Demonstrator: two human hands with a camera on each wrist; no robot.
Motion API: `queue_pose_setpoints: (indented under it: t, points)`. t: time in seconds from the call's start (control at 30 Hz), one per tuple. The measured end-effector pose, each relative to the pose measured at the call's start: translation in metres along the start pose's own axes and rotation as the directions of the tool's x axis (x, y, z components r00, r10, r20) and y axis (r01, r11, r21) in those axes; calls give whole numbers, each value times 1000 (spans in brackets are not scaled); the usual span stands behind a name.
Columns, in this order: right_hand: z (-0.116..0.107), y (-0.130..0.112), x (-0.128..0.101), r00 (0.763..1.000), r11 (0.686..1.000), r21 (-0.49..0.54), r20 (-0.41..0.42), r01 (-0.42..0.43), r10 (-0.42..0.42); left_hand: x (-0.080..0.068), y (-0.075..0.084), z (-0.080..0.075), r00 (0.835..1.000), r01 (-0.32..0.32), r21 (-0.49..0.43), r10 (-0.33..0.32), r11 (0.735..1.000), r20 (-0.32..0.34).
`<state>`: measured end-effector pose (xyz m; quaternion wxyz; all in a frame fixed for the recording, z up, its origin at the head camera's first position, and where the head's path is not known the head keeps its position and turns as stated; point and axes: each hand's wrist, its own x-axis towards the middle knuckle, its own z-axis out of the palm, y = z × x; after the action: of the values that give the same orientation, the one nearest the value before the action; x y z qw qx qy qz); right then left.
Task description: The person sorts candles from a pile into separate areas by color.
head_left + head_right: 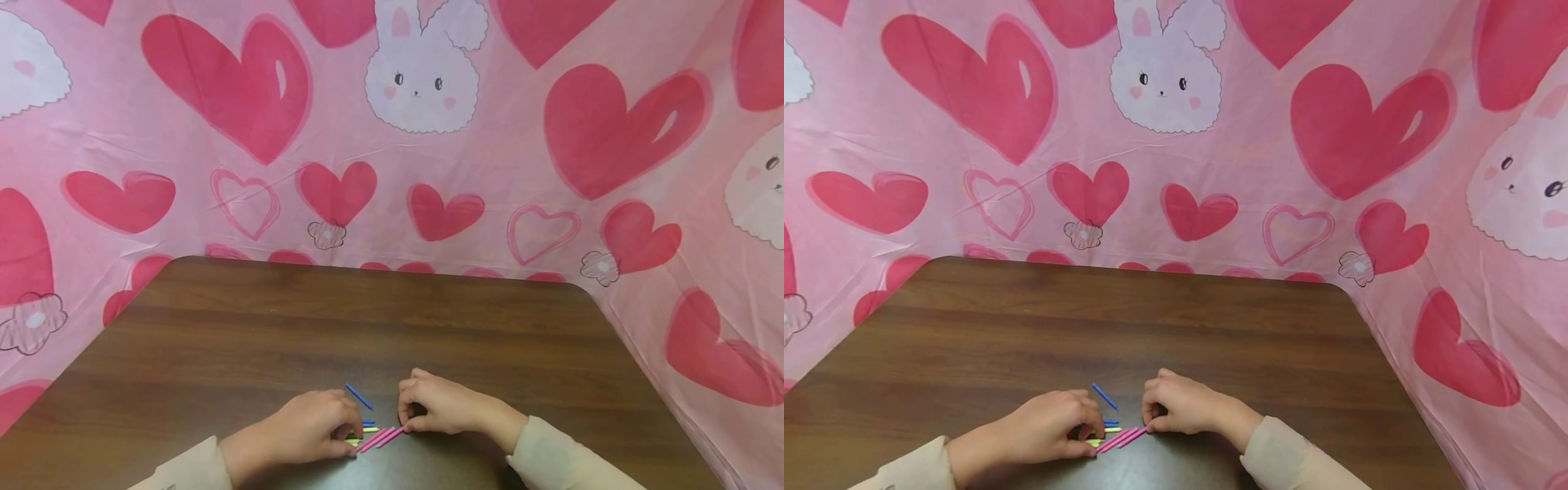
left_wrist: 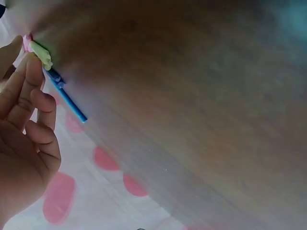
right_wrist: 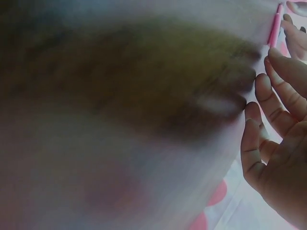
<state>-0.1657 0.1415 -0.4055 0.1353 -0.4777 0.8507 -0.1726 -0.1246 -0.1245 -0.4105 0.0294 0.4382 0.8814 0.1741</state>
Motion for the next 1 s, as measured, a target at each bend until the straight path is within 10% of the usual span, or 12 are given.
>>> queue_pose_setpoints:
  t: [1.0]
  points:
    - [-7, 10, -10, 997, 996, 91, -79, -4, 11, 14, 5, 3, 999, 15, 18, -16, 1000, 50]
